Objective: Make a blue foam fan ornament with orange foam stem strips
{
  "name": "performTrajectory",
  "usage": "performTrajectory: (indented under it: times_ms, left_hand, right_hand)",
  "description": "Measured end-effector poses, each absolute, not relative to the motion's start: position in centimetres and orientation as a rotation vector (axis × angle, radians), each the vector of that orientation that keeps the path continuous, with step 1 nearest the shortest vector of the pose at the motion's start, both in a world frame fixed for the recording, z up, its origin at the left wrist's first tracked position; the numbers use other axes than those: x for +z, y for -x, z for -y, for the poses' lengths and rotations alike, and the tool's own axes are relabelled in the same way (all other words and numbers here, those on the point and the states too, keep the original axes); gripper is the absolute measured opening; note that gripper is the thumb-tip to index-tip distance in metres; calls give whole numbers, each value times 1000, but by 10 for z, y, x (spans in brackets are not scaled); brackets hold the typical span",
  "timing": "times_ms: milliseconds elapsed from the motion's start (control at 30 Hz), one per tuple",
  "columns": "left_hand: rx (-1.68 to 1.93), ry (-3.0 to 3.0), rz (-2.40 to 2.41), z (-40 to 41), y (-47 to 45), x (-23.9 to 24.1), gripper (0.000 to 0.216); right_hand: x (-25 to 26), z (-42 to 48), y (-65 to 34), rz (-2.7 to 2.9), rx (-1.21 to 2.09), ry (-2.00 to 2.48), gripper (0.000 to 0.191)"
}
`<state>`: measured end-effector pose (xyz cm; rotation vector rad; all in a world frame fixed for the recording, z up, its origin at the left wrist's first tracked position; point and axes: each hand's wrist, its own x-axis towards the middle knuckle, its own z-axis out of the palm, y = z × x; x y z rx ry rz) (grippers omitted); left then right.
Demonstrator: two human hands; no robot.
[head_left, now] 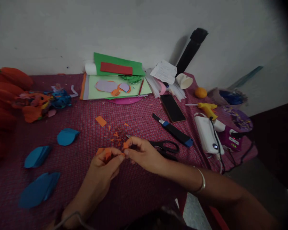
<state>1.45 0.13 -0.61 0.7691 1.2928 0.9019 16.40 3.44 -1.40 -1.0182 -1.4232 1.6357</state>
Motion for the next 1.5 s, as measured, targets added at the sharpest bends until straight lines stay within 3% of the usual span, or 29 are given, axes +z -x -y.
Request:
performTrajectory:
  times_ms: [200, 367, 467, 567, 667, 900, 1500]
  left_hand:
    - [934, -737, -1207, 0, -10, -10, 17]
    - [944, -748, -1215, 0, -9, -12, 14]
    - [949, -757, -1267, -1, -10, -10, 16]
    - [945, -813, -1336, -1, -9, -8, 15]
    - [920, -922, -1348, -1, -6, -9, 14]
    - [910, -912, -1277, 0, -3, -16, 11]
    - [849, -1099, -1317, 0, -3, -12, 19]
  right_hand:
    - [-2, -34, -177, 1830, 970, 897, 17]
    - [6, -31, -179, 2077, 905, 793, 24]
    - [9, -28, -183, 1992, 673, 831, 34]
    - [13, -27, -185, 2002, 546, 741, 26]
    - [10, -29, -182, 2131, 773, 736, 14]
    - [-3, -33, -176, 1919, 1196, 911, 8]
    - [-4, -36, -174, 1607, 1697, 914, 4]
